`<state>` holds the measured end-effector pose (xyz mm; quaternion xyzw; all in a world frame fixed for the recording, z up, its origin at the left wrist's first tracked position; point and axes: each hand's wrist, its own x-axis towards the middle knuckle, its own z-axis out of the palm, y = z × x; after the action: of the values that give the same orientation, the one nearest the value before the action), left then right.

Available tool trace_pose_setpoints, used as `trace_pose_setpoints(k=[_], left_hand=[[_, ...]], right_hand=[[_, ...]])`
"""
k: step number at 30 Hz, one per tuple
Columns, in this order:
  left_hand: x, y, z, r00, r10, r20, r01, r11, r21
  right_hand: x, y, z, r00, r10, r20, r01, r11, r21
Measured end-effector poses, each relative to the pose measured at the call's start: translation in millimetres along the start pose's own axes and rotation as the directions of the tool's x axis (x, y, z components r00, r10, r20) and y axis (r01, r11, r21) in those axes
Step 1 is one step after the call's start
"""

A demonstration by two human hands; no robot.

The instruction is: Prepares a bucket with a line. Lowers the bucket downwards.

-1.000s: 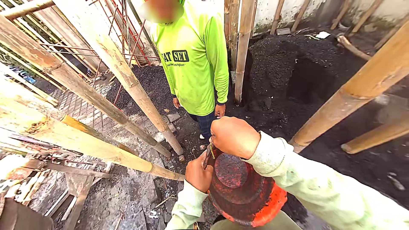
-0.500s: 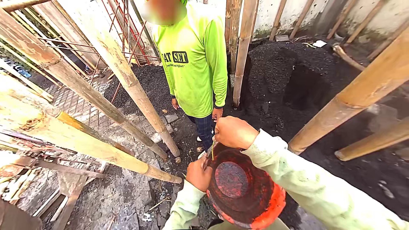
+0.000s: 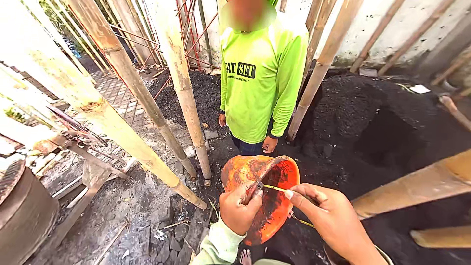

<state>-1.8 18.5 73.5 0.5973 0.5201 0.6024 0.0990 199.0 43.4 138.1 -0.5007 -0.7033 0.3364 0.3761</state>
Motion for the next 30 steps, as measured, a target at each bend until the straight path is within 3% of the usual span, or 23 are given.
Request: trace_pose_setpoints(k=[4,10,21,23,25,28,30], left_hand=[[-6.7,-7.5,-0.8,0.996,0.040,-0.078,-0.037,0.999,0.040],[-6.6,-2.9,4.4,0.983,0.149,-0.106,-0.136,0.983,0.121],[1.2,-6.0,1.0,0.972,0.235,0.014,-0.230,0.938,0.259],[-1.1,-8.1,1.4,0.976,0.210,0.052,-0.216,0.942,0.257],[-1.0,-8.8,0.2,0.990,0.107,0.087,-0.121,0.978,0.167],[1.4,-11.3,-5.9,0.980,-0.086,0.181,0.113,0.983,-0.145],[5.9,-16.4,-4.5,0.966,-0.150,0.212,0.216,0.917,-0.336]], right_hand=[[-19.2,3.0,-1.7,0.993,-0.076,-0.096,0.071,0.996,-0.050],[-33.1,-0.3,18.2,0.940,-0.307,-0.148,0.268,0.934,-0.236],[-44.6,-20.9,12.2,0.838,-0.515,-0.178,0.385,0.791,-0.475],[-44.7,-19.8,11.1,0.859,-0.477,-0.186,0.364,0.825,-0.433],[-40.9,-21.0,-2.4,0.935,-0.314,-0.167,0.263,0.926,-0.272],[-27.4,-25.6,-26.5,0.991,-0.039,-0.128,0.040,0.999,0.007],[-21.1,-31.5,-36.7,0.996,-0.006,-0.093,0.010,0.999,0.044]])
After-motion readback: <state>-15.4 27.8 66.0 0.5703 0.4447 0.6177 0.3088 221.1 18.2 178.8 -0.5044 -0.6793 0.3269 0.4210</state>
